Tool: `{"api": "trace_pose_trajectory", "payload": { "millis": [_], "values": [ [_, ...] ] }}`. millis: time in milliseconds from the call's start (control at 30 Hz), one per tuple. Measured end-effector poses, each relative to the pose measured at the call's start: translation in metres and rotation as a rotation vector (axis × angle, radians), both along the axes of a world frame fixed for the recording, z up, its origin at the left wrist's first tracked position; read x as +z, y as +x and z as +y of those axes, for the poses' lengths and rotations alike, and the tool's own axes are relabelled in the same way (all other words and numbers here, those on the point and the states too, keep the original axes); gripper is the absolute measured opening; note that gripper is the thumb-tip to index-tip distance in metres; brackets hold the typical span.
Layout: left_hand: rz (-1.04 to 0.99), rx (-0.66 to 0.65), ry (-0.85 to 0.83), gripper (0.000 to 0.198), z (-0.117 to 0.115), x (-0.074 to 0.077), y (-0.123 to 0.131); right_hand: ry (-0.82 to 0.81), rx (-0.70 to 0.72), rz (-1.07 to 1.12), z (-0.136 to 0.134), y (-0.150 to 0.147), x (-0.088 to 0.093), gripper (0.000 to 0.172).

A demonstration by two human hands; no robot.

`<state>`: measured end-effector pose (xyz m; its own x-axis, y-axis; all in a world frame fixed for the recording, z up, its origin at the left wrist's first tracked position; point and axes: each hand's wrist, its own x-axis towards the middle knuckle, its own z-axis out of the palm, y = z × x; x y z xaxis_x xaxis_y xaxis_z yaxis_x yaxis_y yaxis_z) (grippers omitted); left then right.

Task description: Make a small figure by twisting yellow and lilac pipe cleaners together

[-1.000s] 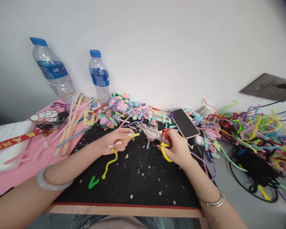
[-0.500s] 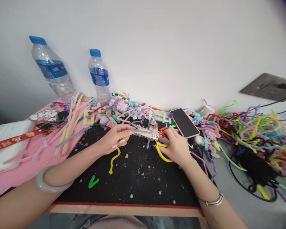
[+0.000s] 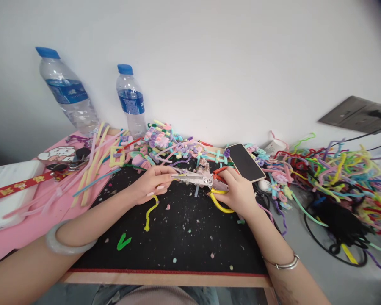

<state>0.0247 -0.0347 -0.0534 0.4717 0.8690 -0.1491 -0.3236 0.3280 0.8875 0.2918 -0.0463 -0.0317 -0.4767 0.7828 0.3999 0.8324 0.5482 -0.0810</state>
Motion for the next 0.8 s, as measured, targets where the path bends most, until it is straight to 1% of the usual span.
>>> {"api": "trace_pose_trajectory", "payload": {
  "millis": [200, 567, 800],
  "values": [
    [0.019, -0.01, 0.006, 0.012, 0.0012, -0.0035, -0.0021, -0.012, -0.012, -0.01, 0.0, 0.0012, -0.0012, 0.024],
    [0.054, 0.014, 0.022, 0.012, 0.0007, 0.001, 0.0004, -0.011, -0.004, -0.006, 0.0005, 0.002, -0.0009, 0.022],
    [0.079, 0.004, 0.035, 0.013, 0.0008, -0.0027, -0.0007, 0.021, 0.001, -0.008, 0.0008, 0.0022, -0.0018, 0.019]
  ]
}}
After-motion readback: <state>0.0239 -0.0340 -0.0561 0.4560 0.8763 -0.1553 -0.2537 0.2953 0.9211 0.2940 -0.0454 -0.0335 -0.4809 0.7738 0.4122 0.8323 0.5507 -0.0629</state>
